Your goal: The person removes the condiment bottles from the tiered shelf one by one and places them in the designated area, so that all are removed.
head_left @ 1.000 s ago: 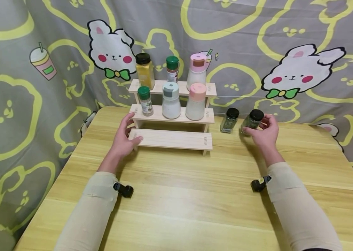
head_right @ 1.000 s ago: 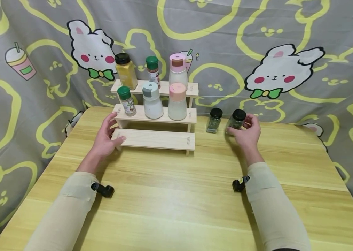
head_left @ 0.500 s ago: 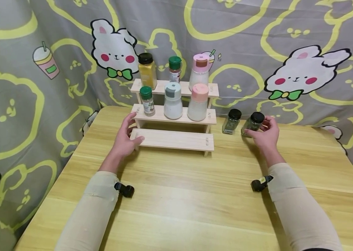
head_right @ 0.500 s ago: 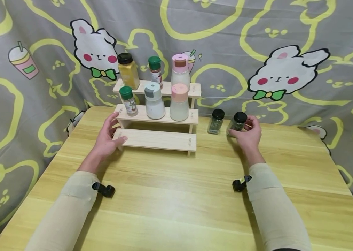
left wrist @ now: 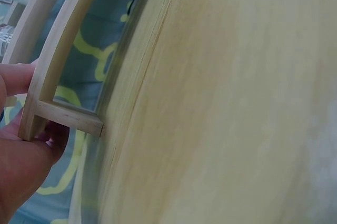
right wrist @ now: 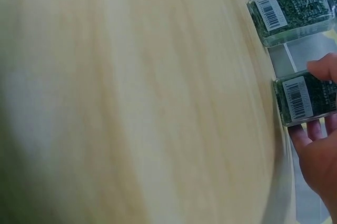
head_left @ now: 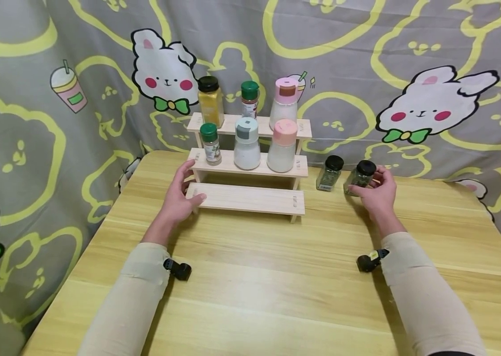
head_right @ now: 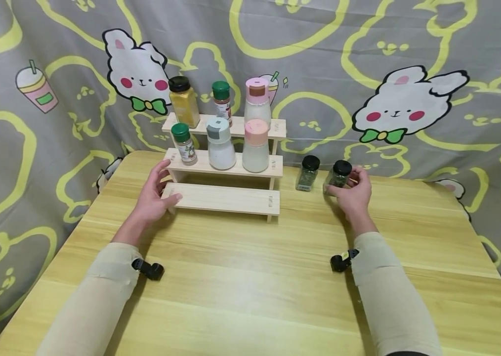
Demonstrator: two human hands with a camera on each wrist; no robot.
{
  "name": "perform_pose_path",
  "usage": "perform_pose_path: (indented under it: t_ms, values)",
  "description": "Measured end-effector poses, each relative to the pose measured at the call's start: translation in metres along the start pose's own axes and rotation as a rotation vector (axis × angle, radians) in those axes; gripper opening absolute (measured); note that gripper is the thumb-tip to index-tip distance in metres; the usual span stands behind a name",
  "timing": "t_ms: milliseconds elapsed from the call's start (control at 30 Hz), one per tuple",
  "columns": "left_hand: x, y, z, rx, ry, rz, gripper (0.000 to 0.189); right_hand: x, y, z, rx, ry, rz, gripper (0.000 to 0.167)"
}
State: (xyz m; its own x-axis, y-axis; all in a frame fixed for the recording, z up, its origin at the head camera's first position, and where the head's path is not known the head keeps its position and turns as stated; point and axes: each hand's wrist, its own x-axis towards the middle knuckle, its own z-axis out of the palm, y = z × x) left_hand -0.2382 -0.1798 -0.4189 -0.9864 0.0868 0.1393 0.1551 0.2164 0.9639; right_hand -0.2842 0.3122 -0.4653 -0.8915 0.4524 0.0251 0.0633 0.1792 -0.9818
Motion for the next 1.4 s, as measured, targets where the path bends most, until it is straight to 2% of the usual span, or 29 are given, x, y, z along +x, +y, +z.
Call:
perform_pose_path:
  t_ms: [67, 267, 367, 900, 1400]
  values:
    - [0.002, -0.004, 0.0, 0.0, 0.003, -0.005, 0.087, 0.0, 0.0, 0.0, -0.012, -0.006, -0.01, 0.073]
    - [0.011, -0.029, -0.002, 0.004, 0.016, -0.017, 0.092, -0.001, 0.0, 0.0, -0.021, -0.026, -0.013, 0.071]
    - [0.011, -0.034, -0.003, 0.013, 0.023, -0.01, 0.093, -0.001, 0.0, 0.0, -0.029, -0.033, -0.016, 0.07]
    - [0.011, -0.035, -0.003, 0.02, 0.03, 0.004, 0.094, -0.005, -0.002, -0.001, -0.062, -0.056, -0.018, 0.073]
    - [0.011, -0.034, -0.003, 0.024, 0.025, 0.004, 0.093, -0.019, -0.009, -0.009, 0.012, -0.035, 0.045, 0.075]
